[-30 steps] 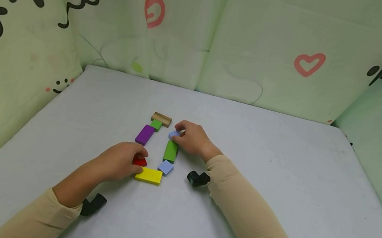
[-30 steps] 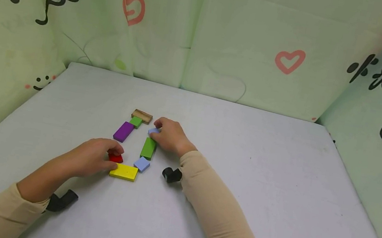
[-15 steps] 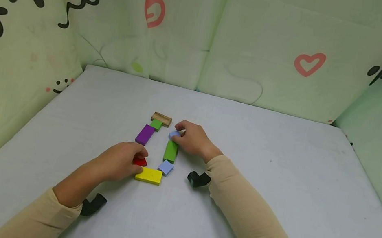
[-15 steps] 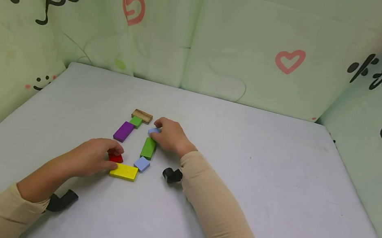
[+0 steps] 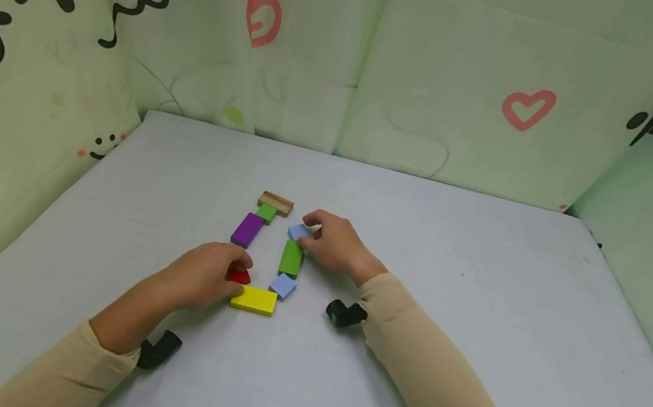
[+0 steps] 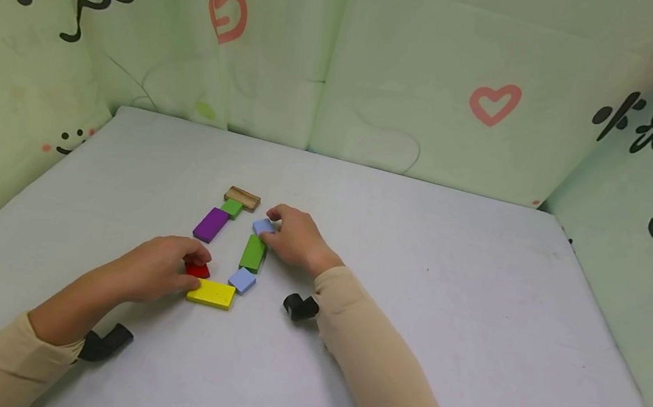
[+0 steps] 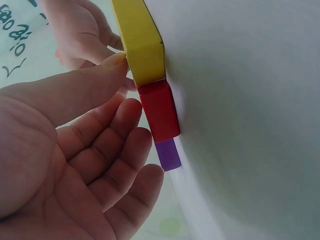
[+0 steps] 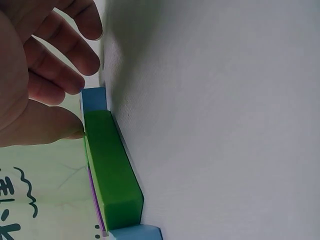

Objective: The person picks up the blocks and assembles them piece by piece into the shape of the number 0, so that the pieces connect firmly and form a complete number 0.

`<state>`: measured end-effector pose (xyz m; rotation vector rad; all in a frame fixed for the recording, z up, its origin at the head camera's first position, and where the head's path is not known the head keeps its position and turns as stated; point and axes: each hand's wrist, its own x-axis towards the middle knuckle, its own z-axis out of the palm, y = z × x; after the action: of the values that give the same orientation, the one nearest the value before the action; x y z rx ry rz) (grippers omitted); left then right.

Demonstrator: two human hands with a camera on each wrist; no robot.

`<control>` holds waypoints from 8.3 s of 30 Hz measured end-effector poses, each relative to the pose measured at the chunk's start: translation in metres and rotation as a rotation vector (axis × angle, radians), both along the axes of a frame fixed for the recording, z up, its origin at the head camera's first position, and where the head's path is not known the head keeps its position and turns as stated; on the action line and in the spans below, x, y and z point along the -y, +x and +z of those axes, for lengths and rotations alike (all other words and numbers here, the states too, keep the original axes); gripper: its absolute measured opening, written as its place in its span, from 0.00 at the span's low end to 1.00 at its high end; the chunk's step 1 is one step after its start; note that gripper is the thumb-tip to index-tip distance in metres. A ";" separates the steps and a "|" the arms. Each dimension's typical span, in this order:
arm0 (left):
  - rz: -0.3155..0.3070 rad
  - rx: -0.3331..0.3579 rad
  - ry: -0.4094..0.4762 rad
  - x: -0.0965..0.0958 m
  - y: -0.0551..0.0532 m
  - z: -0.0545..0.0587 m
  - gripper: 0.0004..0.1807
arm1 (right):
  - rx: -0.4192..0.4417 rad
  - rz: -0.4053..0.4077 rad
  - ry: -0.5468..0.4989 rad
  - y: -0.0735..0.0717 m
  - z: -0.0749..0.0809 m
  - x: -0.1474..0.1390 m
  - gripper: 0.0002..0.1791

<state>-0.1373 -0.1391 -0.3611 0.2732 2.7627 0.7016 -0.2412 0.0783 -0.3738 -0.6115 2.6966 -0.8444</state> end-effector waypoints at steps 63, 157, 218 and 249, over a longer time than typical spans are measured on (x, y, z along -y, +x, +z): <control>-0.001 0.002 -0.005 0.000 0.002 0.001 0.21 | -0.105 0.205 0.050 0.053 0.001 -0.006 0.23; -0.022 0.061 0.074 0.033 -0.072 0.012 0.30 | -0.013 0.154 0.048 0.065 0.007 -0.002 0.26; -0.026 0.105 -0.005 0.032 -0.077 -0.002 0.36 | -0.005 0.133 0.046 0.068 0.005 -0.001 0.26; -0.072 0.105 0.034 0.032 -0.067 -0.002 0.34 | -0.004 0.126 0.052 0.068 0.005 0.000 0.26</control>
<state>-0.2046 -0.1708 -0.3633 0.3319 2.6301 0.7241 -0.1732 0.0783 -0.3688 -0.7630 2.6420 -0.7385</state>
